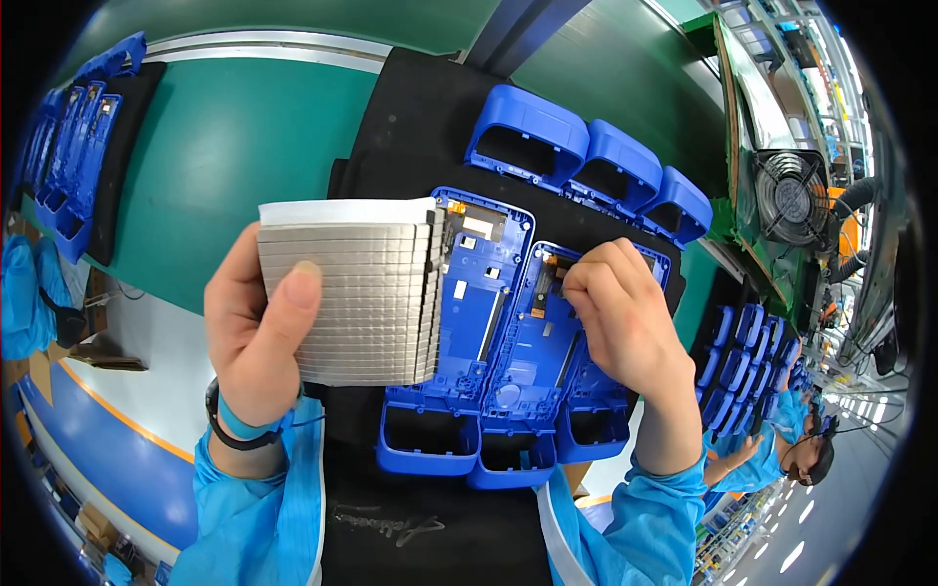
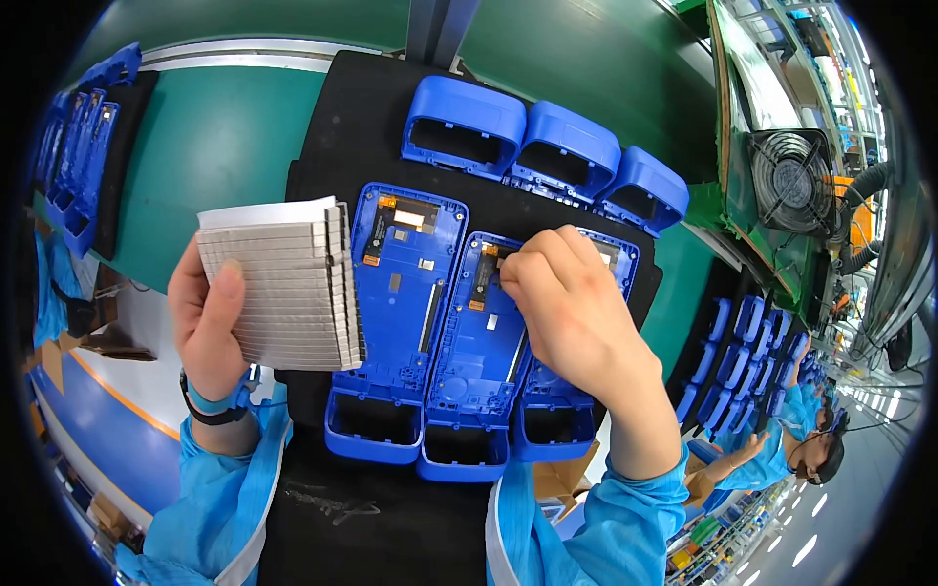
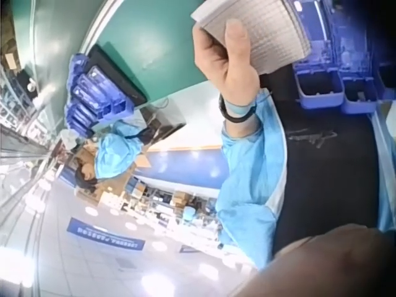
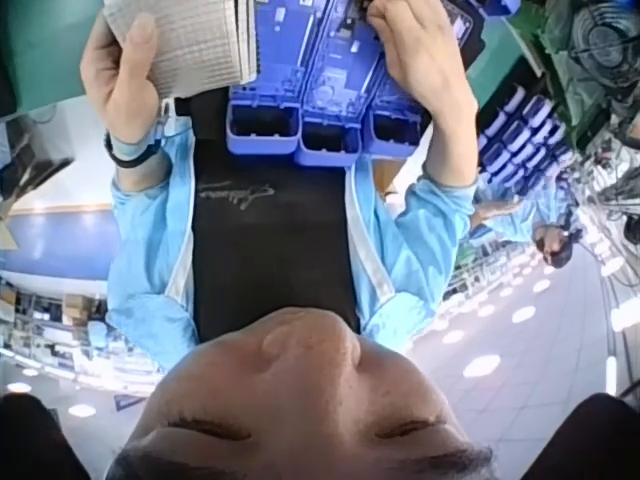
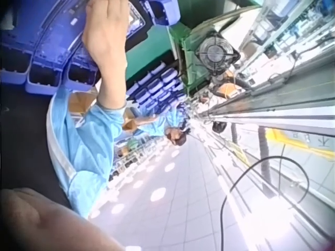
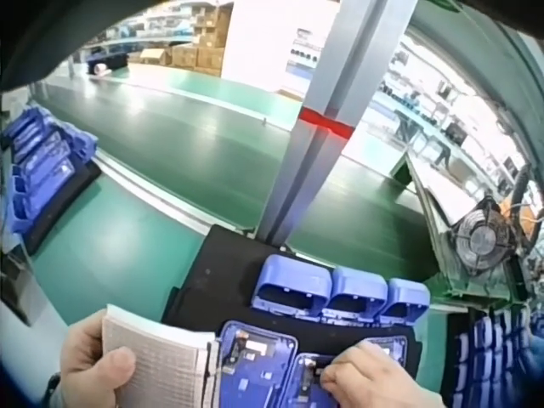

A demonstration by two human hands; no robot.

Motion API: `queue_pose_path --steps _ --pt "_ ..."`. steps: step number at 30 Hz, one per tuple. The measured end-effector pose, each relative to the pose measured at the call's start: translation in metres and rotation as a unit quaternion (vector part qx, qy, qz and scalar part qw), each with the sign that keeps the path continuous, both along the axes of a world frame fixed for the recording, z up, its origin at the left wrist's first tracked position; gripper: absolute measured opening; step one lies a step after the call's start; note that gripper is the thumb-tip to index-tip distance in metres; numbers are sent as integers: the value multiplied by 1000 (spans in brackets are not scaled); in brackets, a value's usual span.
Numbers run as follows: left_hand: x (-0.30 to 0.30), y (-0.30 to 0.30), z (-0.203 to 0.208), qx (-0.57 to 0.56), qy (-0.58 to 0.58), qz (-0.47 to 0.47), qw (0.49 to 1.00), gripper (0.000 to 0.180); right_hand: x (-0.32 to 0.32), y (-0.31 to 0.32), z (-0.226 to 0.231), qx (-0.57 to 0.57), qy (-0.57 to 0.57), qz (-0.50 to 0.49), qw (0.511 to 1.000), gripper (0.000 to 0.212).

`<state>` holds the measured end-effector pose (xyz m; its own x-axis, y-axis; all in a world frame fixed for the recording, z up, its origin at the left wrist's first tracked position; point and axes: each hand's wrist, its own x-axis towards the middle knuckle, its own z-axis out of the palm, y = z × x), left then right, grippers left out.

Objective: The person assembles small electronic components into plastic electronic housings by hand on a production line.

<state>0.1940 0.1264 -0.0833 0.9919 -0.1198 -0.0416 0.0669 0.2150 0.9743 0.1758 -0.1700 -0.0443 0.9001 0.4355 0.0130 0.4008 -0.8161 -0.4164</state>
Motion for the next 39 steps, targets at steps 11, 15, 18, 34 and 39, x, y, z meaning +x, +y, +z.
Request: queue_pose_path --steps 11,15,18,34,39 --pt "-3 6 -6 8 2 24 1000 43 3 3 -2 -44 -9 4 999 15" --pt "-2 6 -6 9 -6 2 1000 43 4 4 -2 -43 -17 3 999 15" --pt "-2 7 -7 8 -9 0 1000 43 4 5 -1 -46 -10 3 999 15" --pt "-4 5 -6 -18 0 -7 1000 42 0 2 4 -6 2 -29 1000 13" --pt "-4 4 -4 -20 2 -11 1000 42 1 1 3 -12 8 -13 1000 13"
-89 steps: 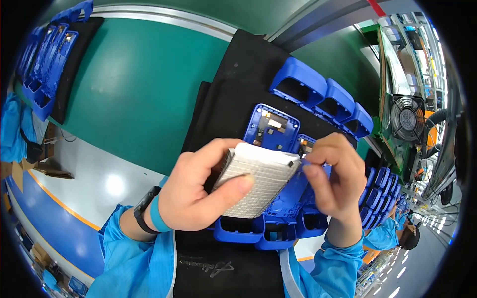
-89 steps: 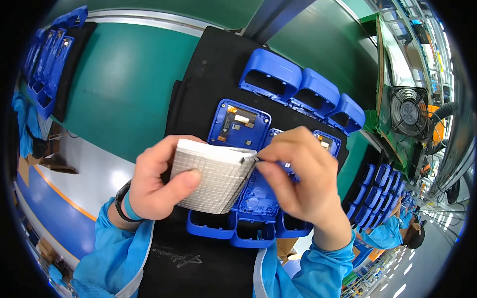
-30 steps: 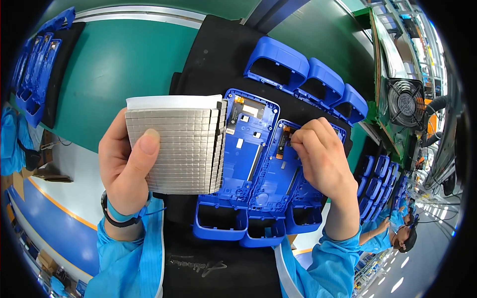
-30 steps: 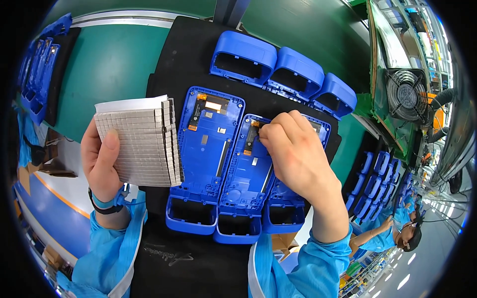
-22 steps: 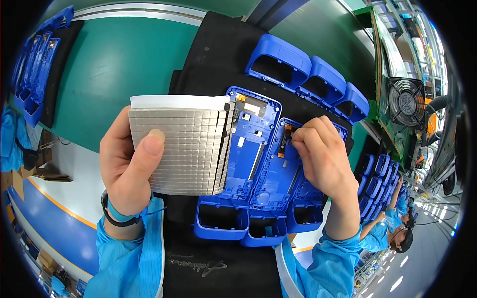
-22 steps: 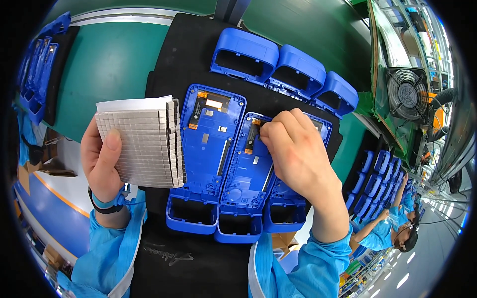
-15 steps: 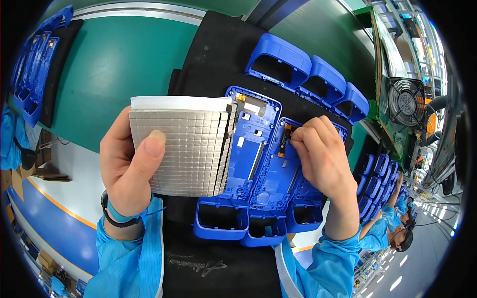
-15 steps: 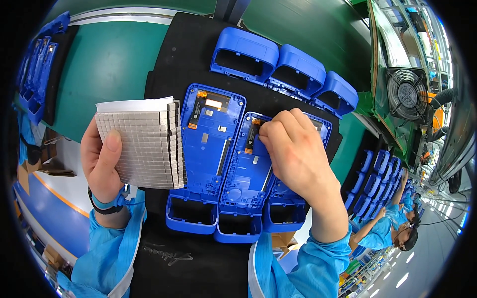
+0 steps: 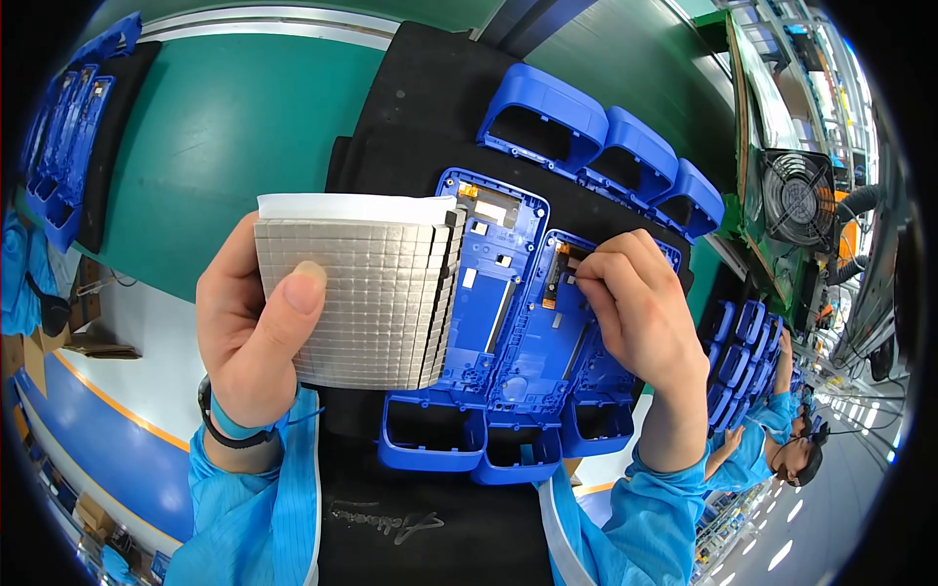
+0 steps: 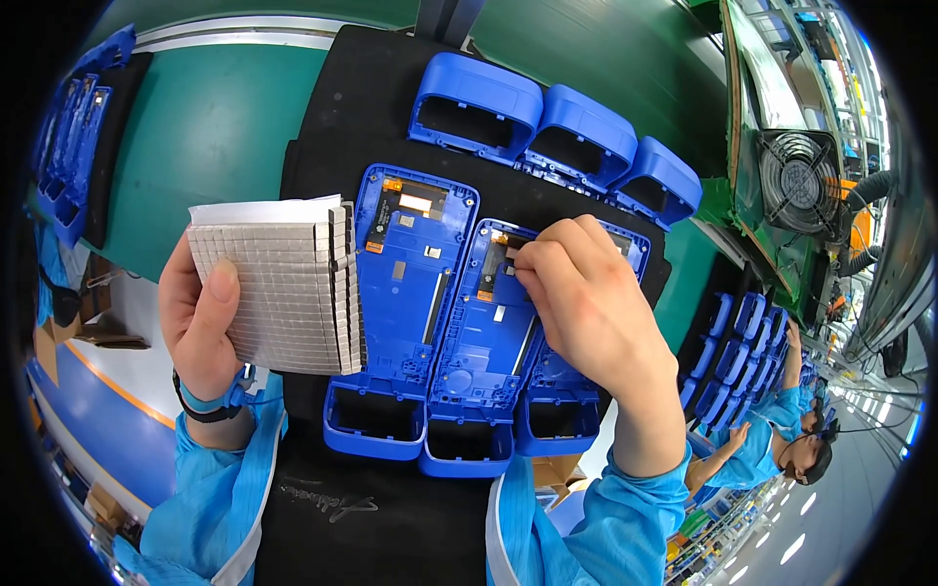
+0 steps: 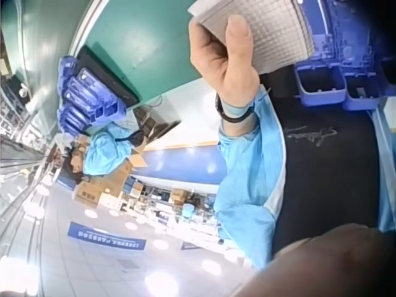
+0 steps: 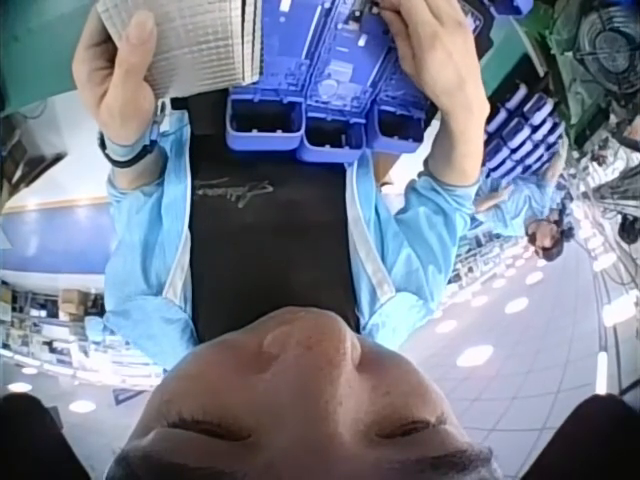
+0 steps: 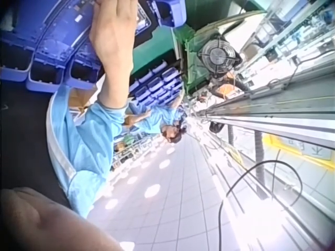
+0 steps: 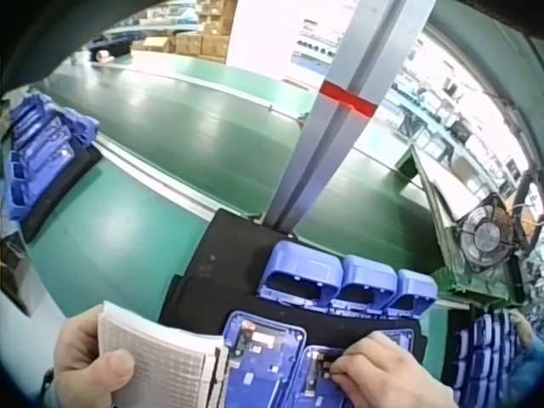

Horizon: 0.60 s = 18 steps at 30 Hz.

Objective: The person assembles small electronic components into plastic electronic housings by hand on a production line.

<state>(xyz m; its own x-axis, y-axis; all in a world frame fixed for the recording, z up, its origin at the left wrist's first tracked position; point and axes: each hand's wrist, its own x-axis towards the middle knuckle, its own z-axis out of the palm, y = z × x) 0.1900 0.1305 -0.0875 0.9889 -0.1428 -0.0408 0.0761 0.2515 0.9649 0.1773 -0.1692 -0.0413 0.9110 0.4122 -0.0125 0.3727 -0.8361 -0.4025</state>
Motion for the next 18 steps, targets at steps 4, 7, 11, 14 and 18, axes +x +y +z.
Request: queue_pose_path --steps 4,7,11,14,18 --pt "0 0 1 8 0 -2 1000 42 -2 -1 0 -5 -4 4 1000 14" --pt "-2 0 1 13 -4 -1 1000 42 -3 -1 -4 -30 -8 9 999 17" --pt "-2 1 1 14 -2 6 1000 42 -10 -7 4 -5 -11 5 1000 21" --pt "-1 7 -2 21 10 18 1000 42 -16 -13 6 -12 -6 11 1000 22" --pt "-2 10 -7 21 22 43 999 44 -20 -13 1 -46 -9 16 999 21"
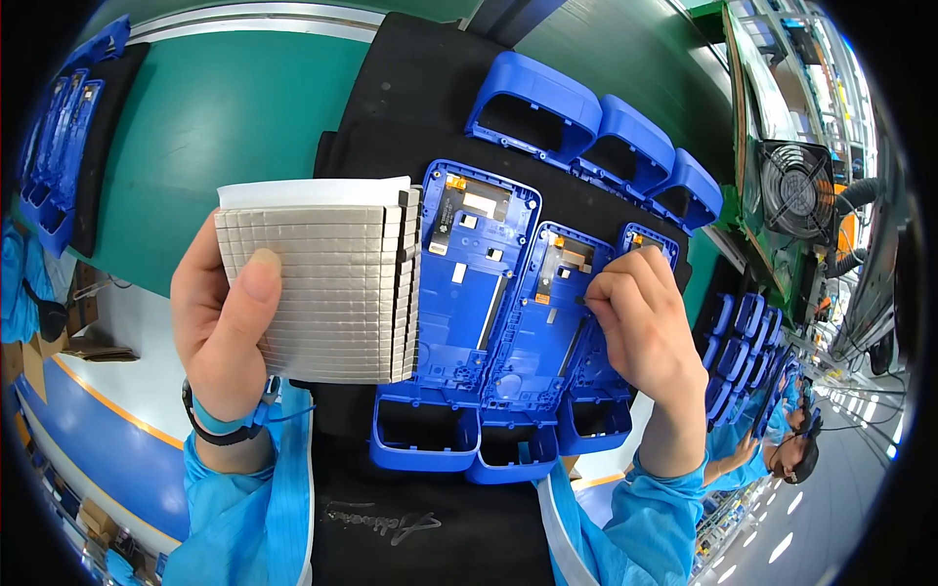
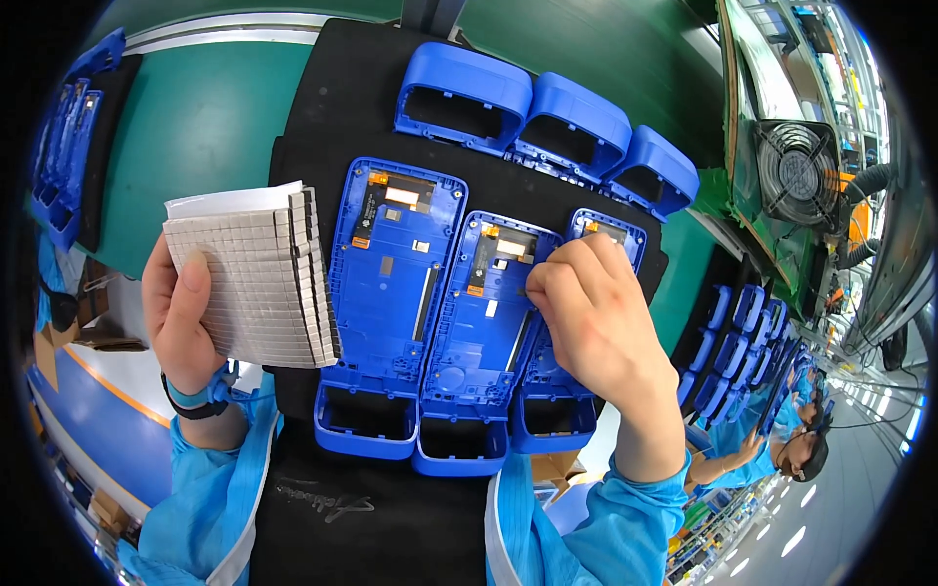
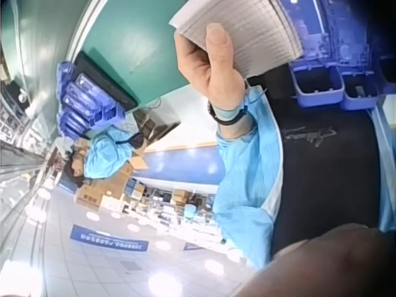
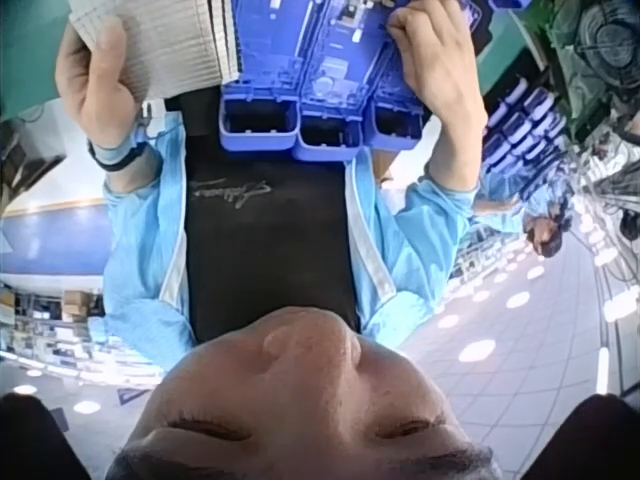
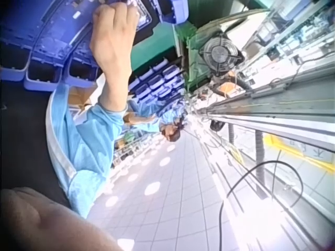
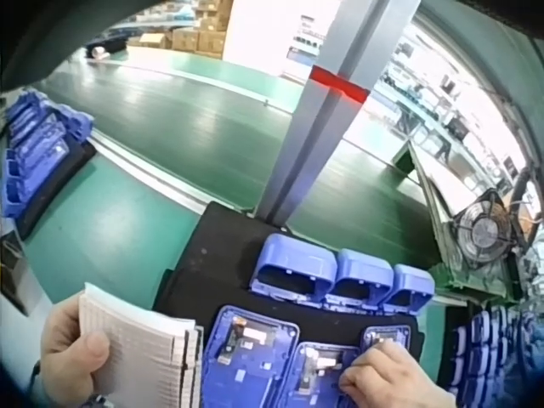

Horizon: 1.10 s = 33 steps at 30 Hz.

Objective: The person assembles small electronic components into plastic electronic housings by hand on a production line.

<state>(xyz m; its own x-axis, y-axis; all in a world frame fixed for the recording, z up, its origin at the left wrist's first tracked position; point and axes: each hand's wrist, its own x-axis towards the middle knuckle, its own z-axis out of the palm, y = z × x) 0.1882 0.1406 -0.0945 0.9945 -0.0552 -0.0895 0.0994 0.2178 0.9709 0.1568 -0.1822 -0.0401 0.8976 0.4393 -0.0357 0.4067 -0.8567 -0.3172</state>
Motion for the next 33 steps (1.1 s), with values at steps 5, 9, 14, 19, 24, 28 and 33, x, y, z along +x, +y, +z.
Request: queue_pose_path --steps 5,9,14,19,24,28,33 --pt "1 -1 1 -2 4 -14 1000 45 -1 1 -1 -10 -2 -8 1000 19" --pt "1 -6 5 -8 3 -23 1000 45 -1 1 -3 -9 -6 -8 1000 19" --pt "-1 -15 10 -23 8 -58 998 42 0 3 -3 -9 -8 -6 1000 20" --pt "0 -20 11 -32 2 -97 995 39 0 4 -4 -18 -11 -5 1000 21" --pt "-1 -24 14 -60 22 -111 992 38 1 2 -5 -19 -27 4 999 22" --pt "-2 -30 21 -69 39 -170 982 37 -3 -8 4 103 -20 -58 993 22" --pt "8 -50 22 -32 -9 -283 959 37 -2 16 23 209 -77 -66 973 13"
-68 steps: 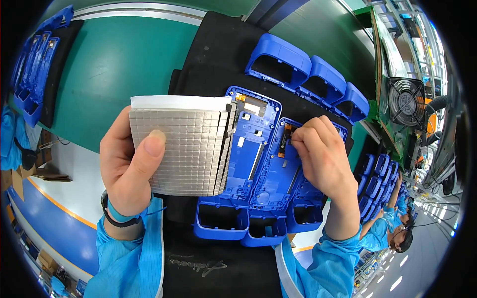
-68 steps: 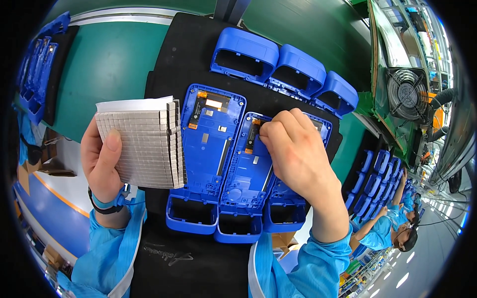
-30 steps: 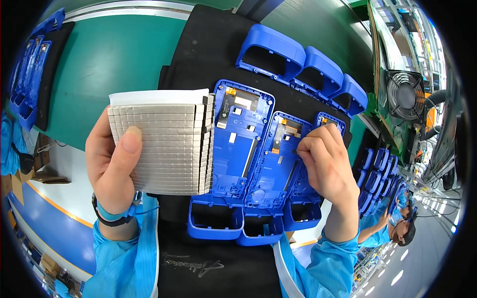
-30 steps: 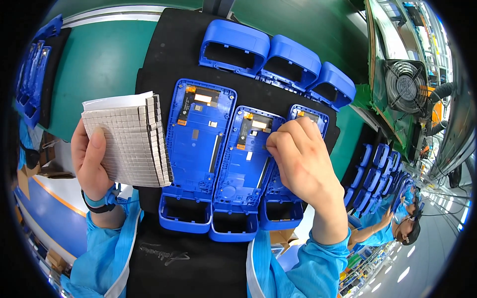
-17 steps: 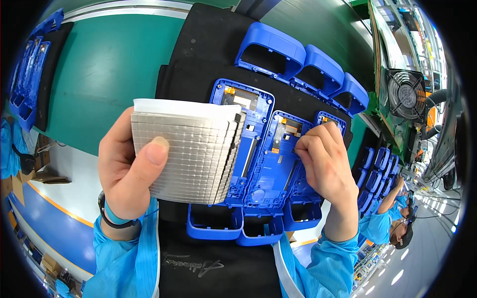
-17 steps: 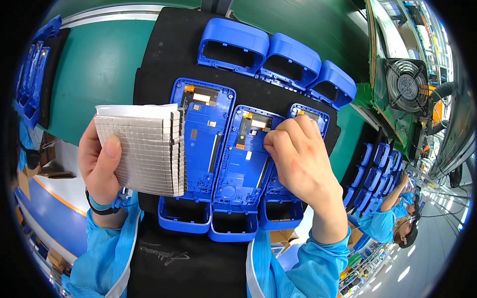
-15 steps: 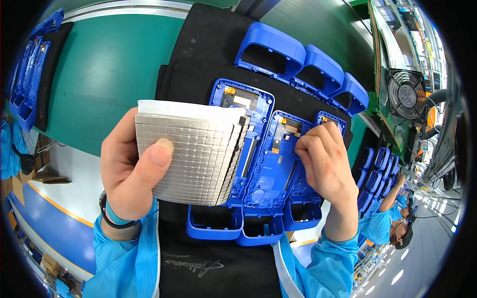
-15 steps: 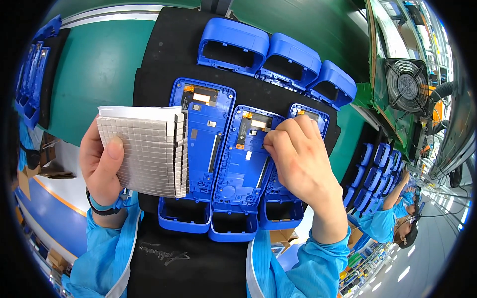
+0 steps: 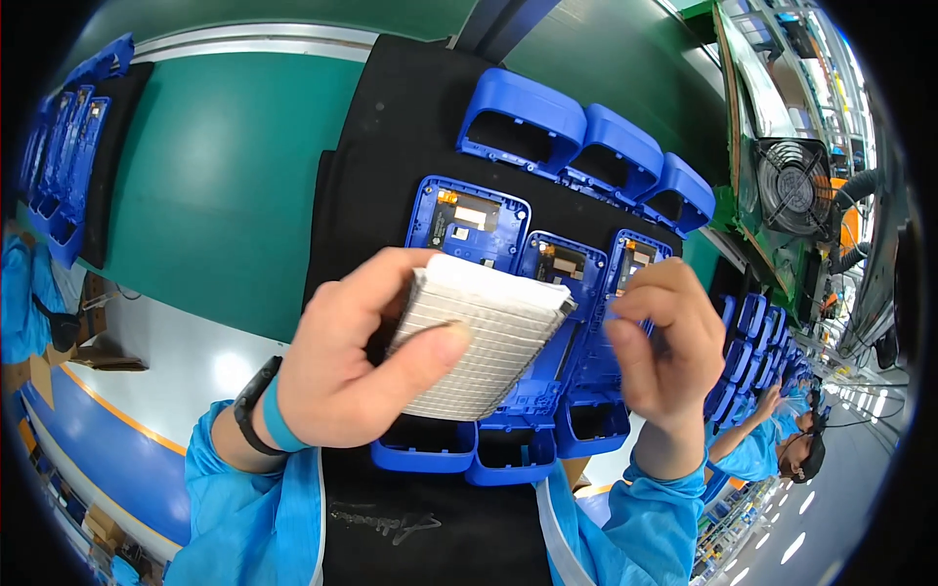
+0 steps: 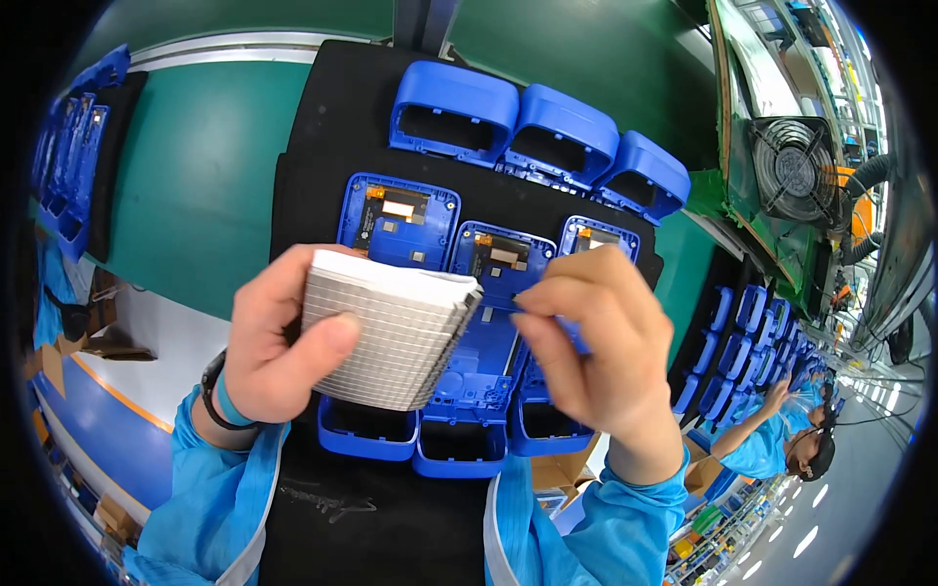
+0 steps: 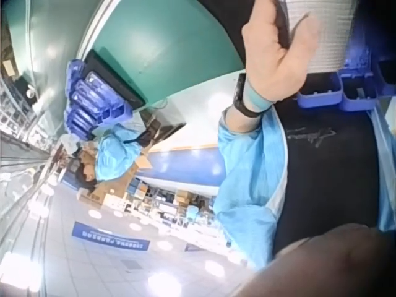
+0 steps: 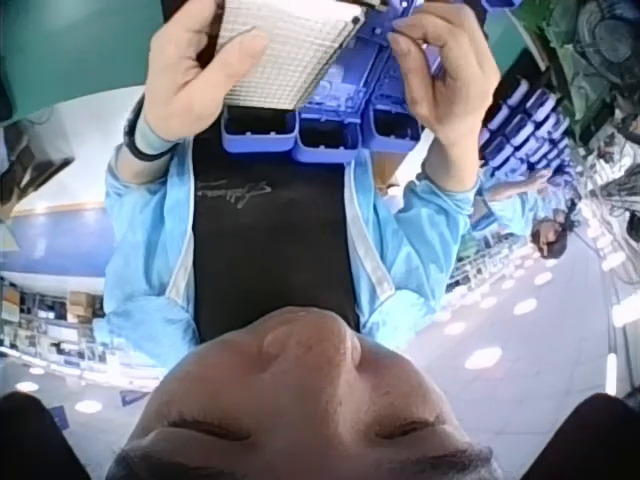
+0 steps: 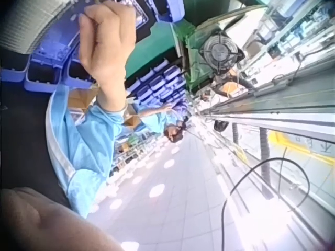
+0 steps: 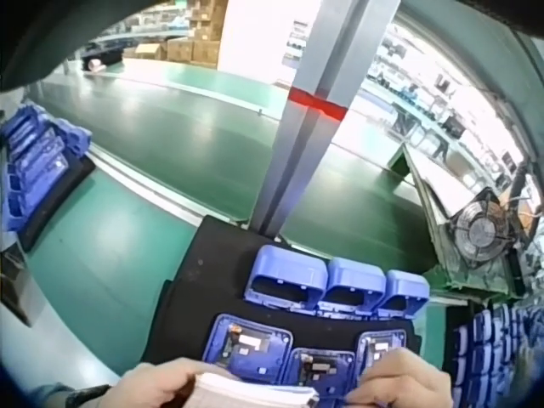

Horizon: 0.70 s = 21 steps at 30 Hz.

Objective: The person assembles small electronic components into plastic electronic housings by hand on a production line.

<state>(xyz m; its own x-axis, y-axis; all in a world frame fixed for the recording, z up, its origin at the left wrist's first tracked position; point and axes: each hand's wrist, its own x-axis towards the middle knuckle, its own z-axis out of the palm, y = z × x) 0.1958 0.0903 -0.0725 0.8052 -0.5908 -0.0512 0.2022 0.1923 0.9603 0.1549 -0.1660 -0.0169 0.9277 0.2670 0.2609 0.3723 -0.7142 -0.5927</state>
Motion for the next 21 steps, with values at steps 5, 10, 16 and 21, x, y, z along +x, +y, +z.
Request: queue_pose_path --steps 5,10,16,21 --pt "-3 -7 -2 -8 -35 -15 999 37 2 9 0 15 12 16 1000 15" --pt "-3 -7 0 -14 -24 -19 999 38 1 5 -3 20 11 38 999 16" --pt "-2 -8 0 -26 12 -45 999 38 2 2 -2 48 33 41 997 14" --pt "-3 -13 -1 -29 30 -50 998 39 4 -2 -3 58 44 50 996 15"
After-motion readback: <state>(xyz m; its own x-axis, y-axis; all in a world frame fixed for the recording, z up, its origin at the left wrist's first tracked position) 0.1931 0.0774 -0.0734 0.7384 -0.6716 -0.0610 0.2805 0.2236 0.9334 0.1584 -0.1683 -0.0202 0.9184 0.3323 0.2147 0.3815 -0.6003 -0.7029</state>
